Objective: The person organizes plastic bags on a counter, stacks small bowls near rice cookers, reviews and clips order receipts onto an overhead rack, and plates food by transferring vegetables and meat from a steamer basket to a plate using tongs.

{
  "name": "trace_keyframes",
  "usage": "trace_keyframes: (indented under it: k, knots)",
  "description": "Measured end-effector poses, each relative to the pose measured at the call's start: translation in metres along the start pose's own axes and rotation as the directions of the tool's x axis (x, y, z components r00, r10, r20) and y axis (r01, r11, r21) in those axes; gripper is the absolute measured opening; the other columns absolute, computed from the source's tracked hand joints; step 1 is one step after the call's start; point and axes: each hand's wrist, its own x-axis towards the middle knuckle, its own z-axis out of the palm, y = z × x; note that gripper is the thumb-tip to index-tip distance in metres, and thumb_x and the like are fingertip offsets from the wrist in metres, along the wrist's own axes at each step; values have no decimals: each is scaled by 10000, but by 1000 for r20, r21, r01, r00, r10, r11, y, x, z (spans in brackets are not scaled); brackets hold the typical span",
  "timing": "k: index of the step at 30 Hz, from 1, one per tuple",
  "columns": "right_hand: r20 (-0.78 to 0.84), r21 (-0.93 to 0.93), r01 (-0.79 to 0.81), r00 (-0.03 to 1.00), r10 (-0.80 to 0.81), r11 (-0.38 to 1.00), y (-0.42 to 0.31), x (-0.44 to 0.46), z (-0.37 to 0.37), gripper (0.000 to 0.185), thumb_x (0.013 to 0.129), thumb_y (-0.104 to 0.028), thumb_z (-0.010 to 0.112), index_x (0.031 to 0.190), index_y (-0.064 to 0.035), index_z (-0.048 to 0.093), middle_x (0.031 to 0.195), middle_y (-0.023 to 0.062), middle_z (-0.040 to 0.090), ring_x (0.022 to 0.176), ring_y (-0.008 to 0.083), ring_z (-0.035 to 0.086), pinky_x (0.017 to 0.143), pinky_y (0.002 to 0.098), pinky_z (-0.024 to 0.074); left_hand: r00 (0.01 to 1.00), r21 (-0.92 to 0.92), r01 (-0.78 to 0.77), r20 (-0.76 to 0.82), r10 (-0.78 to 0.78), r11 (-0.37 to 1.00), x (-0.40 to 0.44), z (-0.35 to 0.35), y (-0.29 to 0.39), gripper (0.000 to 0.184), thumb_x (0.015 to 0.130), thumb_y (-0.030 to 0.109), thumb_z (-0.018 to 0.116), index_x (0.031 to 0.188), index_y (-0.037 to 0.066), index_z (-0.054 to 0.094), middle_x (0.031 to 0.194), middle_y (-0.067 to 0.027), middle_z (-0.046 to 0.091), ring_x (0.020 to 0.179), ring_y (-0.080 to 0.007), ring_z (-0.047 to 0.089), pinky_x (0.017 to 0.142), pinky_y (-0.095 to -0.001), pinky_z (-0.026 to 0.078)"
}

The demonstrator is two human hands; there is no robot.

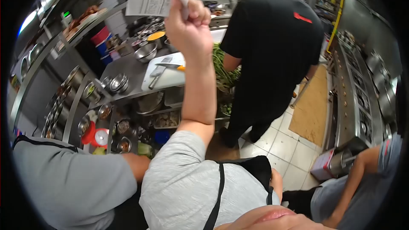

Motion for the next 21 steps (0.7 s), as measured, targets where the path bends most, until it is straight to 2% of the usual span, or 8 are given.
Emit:
trace_keyframes:
  k: [2,5,7,11,13,16,18,21]
  knots:
    - [158,-49,-8,987,15,999,3,33,-5,95,769,-90,605,824,-15,587,720,143,582,605,261,577,559,330,451,1000,51,-1,29,0,999,4,-29,16,251,912,186,410,689,74,432,564,22,271,486,-73,221,453,-227,204]
    - [158,-27,170,974,-163,985,21,88,5,111,756,-99,623,829,-22,591,722,139,586,602,254,579,557,329,452,982,225,-181,84,166,957,4,-65,55,169,913,165,404,793,72,480,574,29,272,484,-61,219,441,-219,208]
    - [183,-26,197,965,-189,980,3,125,5,118,748,-98,632,830,-24,593,728,134,588,613,257,580,557,329,454,961,314,-259,-14,277,913,-7,-84,83,183,928,173,362,792,91,453,559,27,271,449,-65,213,408,-219,188]
    - [186,146,389,892,-412,909,-41,187,35,96,752,-72,625,803,-3,583,704,131,582,589,246,567,542,306,447,925,468,-348,32,378,813,-32,-118,129,95,890,93,351,842,87,433,560,20,297,440,-63,218,394,-205,201]
    - [335,221,428,810,-481,876,-80,216,51,86,752,-62,623,806,-5,588,681,112,565,578,216,557,530,292,435,916,519,-351,18,401,779,-40,-134,142,89,880,118,357,802,102,399,545,13,297,428,-67,211,389,-200,216]
    - [371,420,511,658,-655,750,-165,261,78,67,762,-40,609,817,-8,590,743,100,563,633,213,552,557,290,432,924,617,-295,-10,382,730,-45,-157,150,121,884,168,388,782,103,390,517,12,285,410,-71,212,374,-206,222]
    - [251,550,592,555,-793,588,-229,296,96,75,754,-15,609,824,-5,582,768,101,568,710,218,558,614,289,441,944,688,-238,-2,330,685,-40,-176,153,229,898,260,442,745,97,388,499,5,285,396,-84,241,356,-220,225]
    - [-103,520,796,418,-903,310,-338,351,112,88,733,45,572,814,12,580,811,97,589,752,201,558,680,287,440,907,858,-118,-111,406,499,-30,-223,163,212,869,240,534,889,29,533,691,-56,545,583,-152,517,487,-256,405]
